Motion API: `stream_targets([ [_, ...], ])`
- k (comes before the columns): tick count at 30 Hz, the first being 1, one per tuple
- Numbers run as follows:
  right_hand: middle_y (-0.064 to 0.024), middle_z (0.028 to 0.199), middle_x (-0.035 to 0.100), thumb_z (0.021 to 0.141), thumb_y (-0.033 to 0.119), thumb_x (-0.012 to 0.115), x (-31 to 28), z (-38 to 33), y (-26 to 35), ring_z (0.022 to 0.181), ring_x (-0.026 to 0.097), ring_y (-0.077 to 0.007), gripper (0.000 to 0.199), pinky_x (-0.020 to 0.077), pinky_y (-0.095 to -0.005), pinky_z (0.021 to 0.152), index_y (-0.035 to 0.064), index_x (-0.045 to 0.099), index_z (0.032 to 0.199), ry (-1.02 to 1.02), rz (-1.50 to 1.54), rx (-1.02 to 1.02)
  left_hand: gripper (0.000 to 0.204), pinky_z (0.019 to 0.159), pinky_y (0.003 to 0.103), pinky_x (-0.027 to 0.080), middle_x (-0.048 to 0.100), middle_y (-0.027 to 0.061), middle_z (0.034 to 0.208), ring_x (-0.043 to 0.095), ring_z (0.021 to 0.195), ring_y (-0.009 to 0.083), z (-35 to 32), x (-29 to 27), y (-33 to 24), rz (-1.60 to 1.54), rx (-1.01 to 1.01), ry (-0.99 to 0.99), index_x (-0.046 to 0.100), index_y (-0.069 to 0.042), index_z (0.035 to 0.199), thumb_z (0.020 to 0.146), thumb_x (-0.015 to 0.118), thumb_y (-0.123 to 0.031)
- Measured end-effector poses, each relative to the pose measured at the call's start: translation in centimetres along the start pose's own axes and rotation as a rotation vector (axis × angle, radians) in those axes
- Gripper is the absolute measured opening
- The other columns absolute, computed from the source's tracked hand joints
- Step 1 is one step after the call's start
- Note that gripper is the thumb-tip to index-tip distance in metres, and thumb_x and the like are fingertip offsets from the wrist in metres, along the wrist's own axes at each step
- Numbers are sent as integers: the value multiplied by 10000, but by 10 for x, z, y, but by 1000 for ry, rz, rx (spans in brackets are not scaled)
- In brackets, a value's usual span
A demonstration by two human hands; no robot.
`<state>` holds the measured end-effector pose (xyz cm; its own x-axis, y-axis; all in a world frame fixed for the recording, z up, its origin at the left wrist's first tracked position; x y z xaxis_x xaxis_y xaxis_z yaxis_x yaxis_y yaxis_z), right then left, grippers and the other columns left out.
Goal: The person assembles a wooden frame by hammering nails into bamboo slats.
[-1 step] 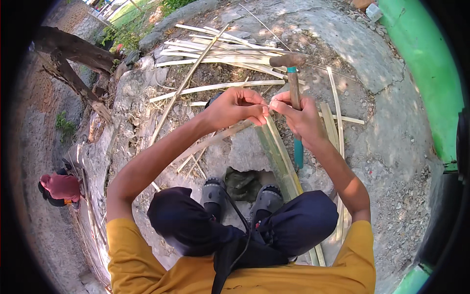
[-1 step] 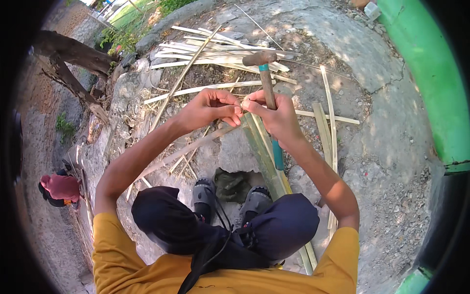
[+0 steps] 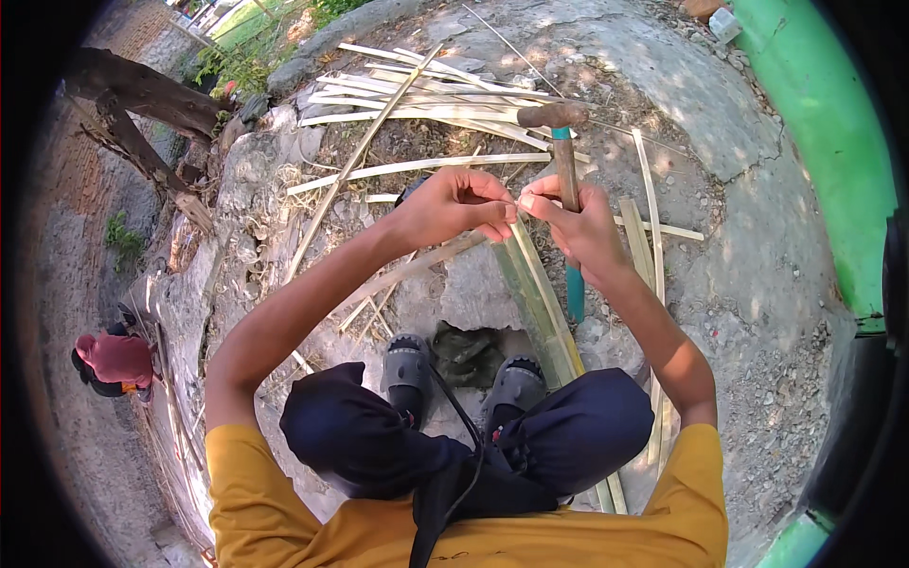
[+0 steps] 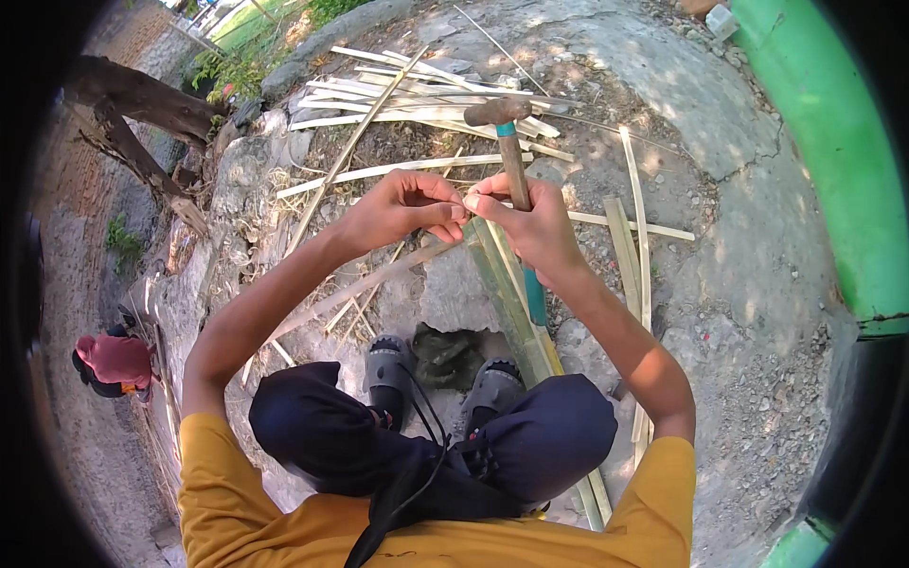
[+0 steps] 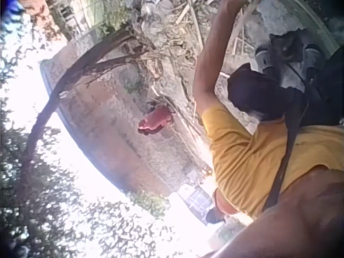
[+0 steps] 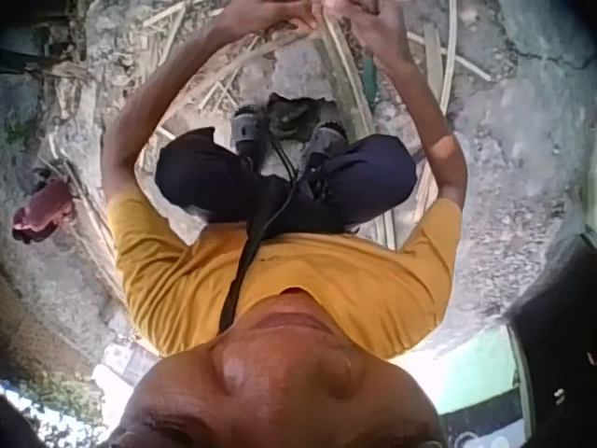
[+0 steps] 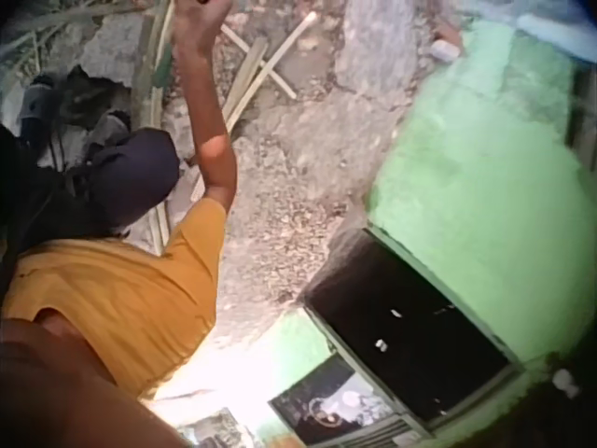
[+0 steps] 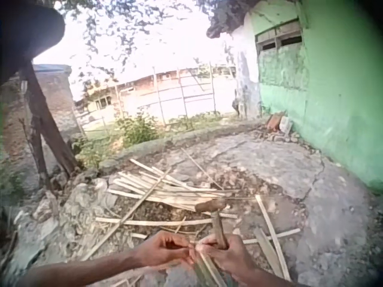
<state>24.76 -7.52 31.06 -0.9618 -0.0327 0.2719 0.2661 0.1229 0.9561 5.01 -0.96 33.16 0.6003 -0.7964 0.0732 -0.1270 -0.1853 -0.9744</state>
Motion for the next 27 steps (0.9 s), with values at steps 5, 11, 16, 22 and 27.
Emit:
stream_targets([
  [5,-68,965,769,915,140,822,29,36,-28,905,695,-110,220,533,-272,803,-17,757,1055,71,-168,86,273,870,318,611,782,82,1003,754,925,152,-30,-29,21,411,232,-373,710,14,1148,921,808,-100],
  [11,-69,989,774,915,141,826,79,76,-79,926,694,-126,204,539,-304,868,-4,775,1049,205,-326,136,322,846,321,614,794,77,934,768,890,153,-62,-74,73,481,260,-503,724,-7,1185,873,806,-16],
  [16,-62,992,769,927,143,813,84,99,-122,926,685,-114,235,532,-295,883,-21,777,1091,220,-407,172,336,780,310,605,789,75,893,755,826,141,-56,-104,133,476,300,-540,742,-13,1175,849,823,-15],
  [22,-49,930,760,907,231,835,45,111,-173,873,682,-113,299,534,-300,818,0,788,1091,-98,-544,276,144,659,325,571,754,104,854,709,705,181,-20,-107,219,366,436,-608,797,-23,984,842,808,-8],
  [27,-40,961,751,909,206,838,25,99,-213,894,669,-98,304,518,-274,824,-8,774,1116,-202,-624,300,104,674,322,580,771,94,909,726,745,190,19,-110,275,327,364,-596,802,-44,949,850,825,-21],
])
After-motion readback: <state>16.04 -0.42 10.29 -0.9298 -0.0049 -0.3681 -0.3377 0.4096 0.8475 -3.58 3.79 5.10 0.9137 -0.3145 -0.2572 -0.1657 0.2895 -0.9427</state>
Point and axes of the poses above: each hand's wrist, its own z-axis towards the middle knuckle, its own x-axis out of the palm, y = z × x, the point moved 3 cm from there along z, towards the middle knuckle
